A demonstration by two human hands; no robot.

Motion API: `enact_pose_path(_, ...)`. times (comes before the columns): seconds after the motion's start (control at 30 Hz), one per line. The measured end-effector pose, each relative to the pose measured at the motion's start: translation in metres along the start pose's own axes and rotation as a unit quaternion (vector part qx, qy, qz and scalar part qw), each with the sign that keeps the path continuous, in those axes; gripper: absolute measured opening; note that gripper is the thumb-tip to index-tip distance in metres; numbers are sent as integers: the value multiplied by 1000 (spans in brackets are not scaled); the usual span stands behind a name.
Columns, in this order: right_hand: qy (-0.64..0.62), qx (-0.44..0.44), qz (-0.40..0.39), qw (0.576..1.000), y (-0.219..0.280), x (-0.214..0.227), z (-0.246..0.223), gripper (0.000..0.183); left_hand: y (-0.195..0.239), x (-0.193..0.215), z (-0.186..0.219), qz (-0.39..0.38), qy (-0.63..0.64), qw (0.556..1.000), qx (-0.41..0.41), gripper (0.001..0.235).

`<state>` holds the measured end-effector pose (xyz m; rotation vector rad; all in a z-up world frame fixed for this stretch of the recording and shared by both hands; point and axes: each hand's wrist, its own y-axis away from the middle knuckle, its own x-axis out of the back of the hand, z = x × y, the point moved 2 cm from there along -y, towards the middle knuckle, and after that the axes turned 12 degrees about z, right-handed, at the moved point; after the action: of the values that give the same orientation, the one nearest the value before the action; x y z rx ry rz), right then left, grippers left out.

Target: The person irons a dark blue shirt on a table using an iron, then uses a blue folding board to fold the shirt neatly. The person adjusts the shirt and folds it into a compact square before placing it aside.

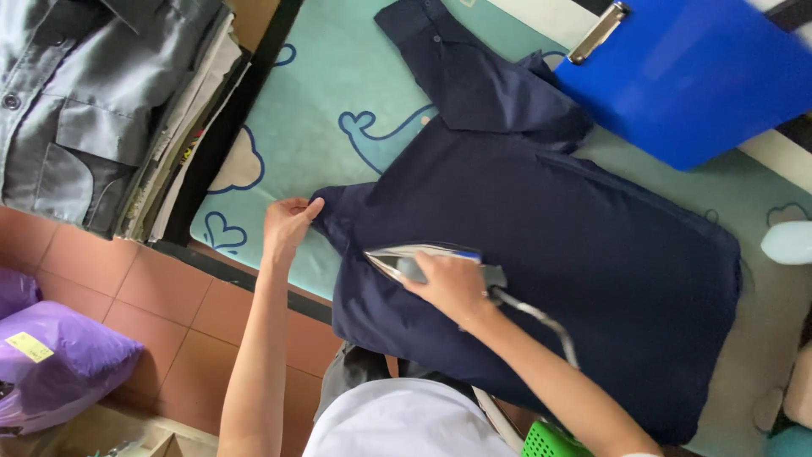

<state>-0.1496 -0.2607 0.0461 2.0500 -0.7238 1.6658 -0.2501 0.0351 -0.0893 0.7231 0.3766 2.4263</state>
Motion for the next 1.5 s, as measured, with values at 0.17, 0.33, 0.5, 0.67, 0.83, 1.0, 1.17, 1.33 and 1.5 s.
enact_pose_path(0.17, -15, -27, 54, 998, -9, -30, -31, 40, 5, 0, -6, 27, -1, 999, -20, 42)
enact_pose_path(0.33, -35, -148, 21, 988, 26, 11, 14, 45, -7, -10, -30, 39, 40, 997, -61, 45)
enact_pose_path(0.5, 46, -501, 45, 863, 129, 40, 158, 52, -7, -16, -39, 94, 30, 986, -136, 24)
enact_pose_path(0.67, 101, -592, 155, 785, 247, 31, 303, 56, 19, -19, -28, 171, -66, 956, -229, 23)
enact_pose_path(0.83, 45, -620, 142, 770, 218, 38, 308, 57, 98, -71, 57, 285, -240, 806, -460, 44)
enact_pose_path(1.0, -44, -459, 20, 887, 67, 70, 172, 51, 143, -191, 82, 60, -258, 791, -551, 46)
enact_pose_path(1.17, -70, -416, 69, 904, 5, 32, 199, 47, 125, -223, 87, 96, -333, 752, -561, 70)
enact_pose_path(1.33, -15, -507, 148, 849, 81, 81, 327, 44, 126, -225, 89, 62, -342, 773, -531, 74)
enact_pose_path(1.5, 77, -625, 237, 740, 213, 89, 493, 47, 118, -231, 80, 83, -357, 776, -513, 69)
